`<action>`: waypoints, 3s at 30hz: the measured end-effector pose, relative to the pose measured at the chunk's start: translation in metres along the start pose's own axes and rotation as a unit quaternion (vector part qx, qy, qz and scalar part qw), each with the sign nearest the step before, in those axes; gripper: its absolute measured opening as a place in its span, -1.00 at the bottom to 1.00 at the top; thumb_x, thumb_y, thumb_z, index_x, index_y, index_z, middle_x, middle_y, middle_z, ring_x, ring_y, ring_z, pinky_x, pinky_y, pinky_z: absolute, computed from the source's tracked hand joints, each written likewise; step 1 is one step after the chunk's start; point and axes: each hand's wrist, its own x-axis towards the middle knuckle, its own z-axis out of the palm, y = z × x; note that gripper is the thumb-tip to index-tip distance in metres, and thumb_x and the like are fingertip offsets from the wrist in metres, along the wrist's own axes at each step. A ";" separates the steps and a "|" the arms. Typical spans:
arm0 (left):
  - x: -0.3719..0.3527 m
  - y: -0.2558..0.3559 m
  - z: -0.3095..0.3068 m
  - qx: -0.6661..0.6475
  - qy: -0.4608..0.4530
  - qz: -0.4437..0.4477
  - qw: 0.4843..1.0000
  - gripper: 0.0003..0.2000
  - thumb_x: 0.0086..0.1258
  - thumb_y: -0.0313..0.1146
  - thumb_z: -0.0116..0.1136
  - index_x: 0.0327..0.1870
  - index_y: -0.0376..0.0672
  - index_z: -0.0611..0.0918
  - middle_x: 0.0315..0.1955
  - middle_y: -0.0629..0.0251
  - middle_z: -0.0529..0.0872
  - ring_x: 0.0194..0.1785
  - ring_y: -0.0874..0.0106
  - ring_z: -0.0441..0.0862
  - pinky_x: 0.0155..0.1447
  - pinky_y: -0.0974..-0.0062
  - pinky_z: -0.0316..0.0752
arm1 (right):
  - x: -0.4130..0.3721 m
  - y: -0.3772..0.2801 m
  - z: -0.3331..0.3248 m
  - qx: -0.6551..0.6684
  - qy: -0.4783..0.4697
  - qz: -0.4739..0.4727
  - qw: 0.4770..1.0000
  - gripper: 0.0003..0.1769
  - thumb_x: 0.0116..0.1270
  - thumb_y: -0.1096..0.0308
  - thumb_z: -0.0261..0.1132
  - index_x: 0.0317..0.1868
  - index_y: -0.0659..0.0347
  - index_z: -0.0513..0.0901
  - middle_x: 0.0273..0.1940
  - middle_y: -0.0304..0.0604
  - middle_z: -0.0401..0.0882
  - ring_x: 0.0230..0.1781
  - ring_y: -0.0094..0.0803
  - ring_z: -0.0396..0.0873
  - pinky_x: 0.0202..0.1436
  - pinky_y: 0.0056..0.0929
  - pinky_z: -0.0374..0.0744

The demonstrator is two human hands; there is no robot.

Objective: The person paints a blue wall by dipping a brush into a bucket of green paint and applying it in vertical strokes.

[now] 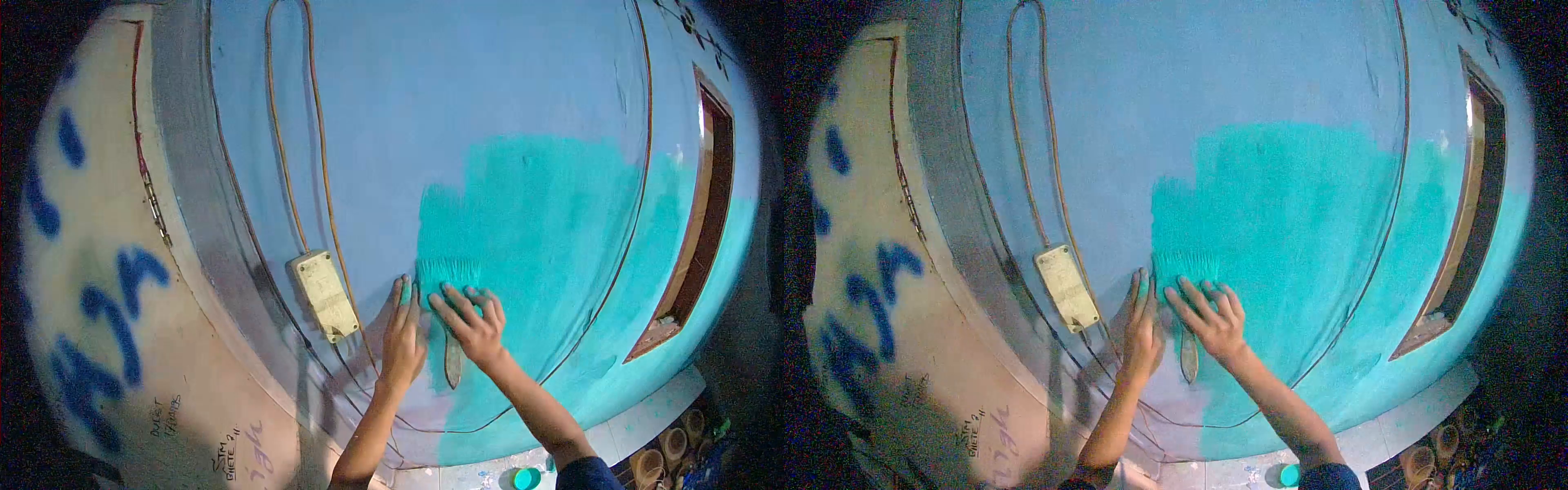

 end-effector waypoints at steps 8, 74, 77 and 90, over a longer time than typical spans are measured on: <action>-0.023 0.006 0.003 -0.028 -0.023 -0.064 0.997 -0.37 0.33 -0.73 -0.17 0.52 -0.44 0.23 0.57 -0.19 0.11 0.65 -0.08 -0.01 0.65 0.11 0.06 | -0.100 -0.038 -0.040 0.094 -0.173 0.024 0.980 -0.45 0.22 0.32 0.25 0.25 -0.29 0.67 0.23 -0.35 0.61 -0.02 -0.30 0.55 0.11 -0.24 0.57; -0.067 0.015 0.004 0.042 -0.105 -0.103 0.988 -0.38 0.21 -0.73 -0.04 0.41 -0.51 0.35 0.55 -0.19 0.17 0.66 0.00 0.01 0.66 0.15 0.07 | -0.043 -0.002 -0.067 0.091 -0.197 0.031 0.976 -0.37 0.21 0.32 0.28 0.34 -0.29 0.61 0.06 -0.26 0.58 -0.10 -0.26 0.49 0.03 -0.24 0.51; -0.071 0.005 0.012 0.046 -0.096 -0.081 0.991 -0.40 0.24 -0.72 -0.06 0.41 -0.52 0.36 0.54 -0.22 0.16 0.65 -0.01 0.03 0.66 0.14 0.06 | -0.030 0.003 -0.056 0.084 -0.103 0.048 0.990 -0.37 0.20 0.30 0.29 0.33 -0.30 0.62 0.13 -0.24 0.59 -0.05 -0.24 0.51 0.04 -0.21 0.53; -0.108 0.005 0.017 0.028 -0.138 -0.095 0.985 -0.36 0.26 -0.72 -0.06 0.48 -0.46 0.30 0.56 -0.16 0.15 0.65 -0.01 0.03 0.63 0.14 0.12 | -0.196 -0.053 -0.063 0.165 -0.342 0.088 0.921 -0.35 0.21 0.39 0.21 0.36 -0.27 0.59 0.04 -0.25 0.54 -0.11 -0.24 0.45 0.06 -0.27 0.50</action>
